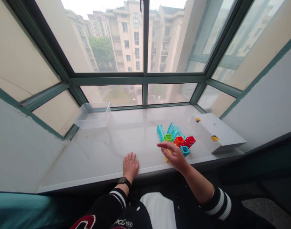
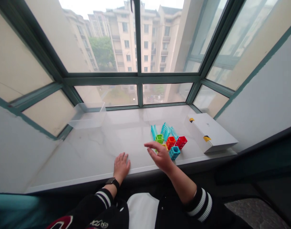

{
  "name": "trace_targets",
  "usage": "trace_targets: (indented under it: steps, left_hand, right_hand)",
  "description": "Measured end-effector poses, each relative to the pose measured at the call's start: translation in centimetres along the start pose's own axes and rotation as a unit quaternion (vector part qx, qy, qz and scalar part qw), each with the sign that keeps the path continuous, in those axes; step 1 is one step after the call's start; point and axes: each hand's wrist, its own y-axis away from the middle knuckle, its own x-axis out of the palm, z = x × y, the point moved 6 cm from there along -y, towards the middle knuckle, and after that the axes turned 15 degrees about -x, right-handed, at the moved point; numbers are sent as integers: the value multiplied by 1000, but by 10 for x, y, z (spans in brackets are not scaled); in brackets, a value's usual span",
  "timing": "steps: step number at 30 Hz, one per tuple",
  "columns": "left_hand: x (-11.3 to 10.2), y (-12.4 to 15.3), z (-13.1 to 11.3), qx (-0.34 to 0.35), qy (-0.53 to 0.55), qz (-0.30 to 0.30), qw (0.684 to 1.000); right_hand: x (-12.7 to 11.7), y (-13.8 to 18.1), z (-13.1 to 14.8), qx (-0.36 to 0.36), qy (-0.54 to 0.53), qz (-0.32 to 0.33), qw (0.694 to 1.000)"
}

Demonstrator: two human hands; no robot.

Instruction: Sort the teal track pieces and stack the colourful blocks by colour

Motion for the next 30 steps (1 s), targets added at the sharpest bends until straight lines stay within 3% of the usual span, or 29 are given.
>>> trace_targets:
  steps: [4,7,11,15,20,24,27,30]
  left_hand:
    - [1,-1,2,4,5,-13,1000]
    - [3,-2,3,11,11,-13,1000]
    - [5,-2,4,9,27,-9,1000]
    - [3,-1,3,7,32,-10,999]
    - [2,-5,7,-3,67,14,998]
    - [-15,-12,3,-26,175,38,983]
    - [-49,-10,-22,55,266,44,961]
    - [-80,-1,-49,167,261,61,949]
  right_hand:
    - [-60,15,-12,2,174,-67,983]
    - [-72,30,-36,26,249,6,968]
    - [-65,38,-68,34,306,163,937]
    - [-59,34,-85,39,334,224,915]
    - [-59,32,-86,76,318,229,917]
    - [-53,33,-65,57,256,192,946]
    - [-34,35,-54,43,156,157,974]
    - [-1,45,-65,62,38,125,989]
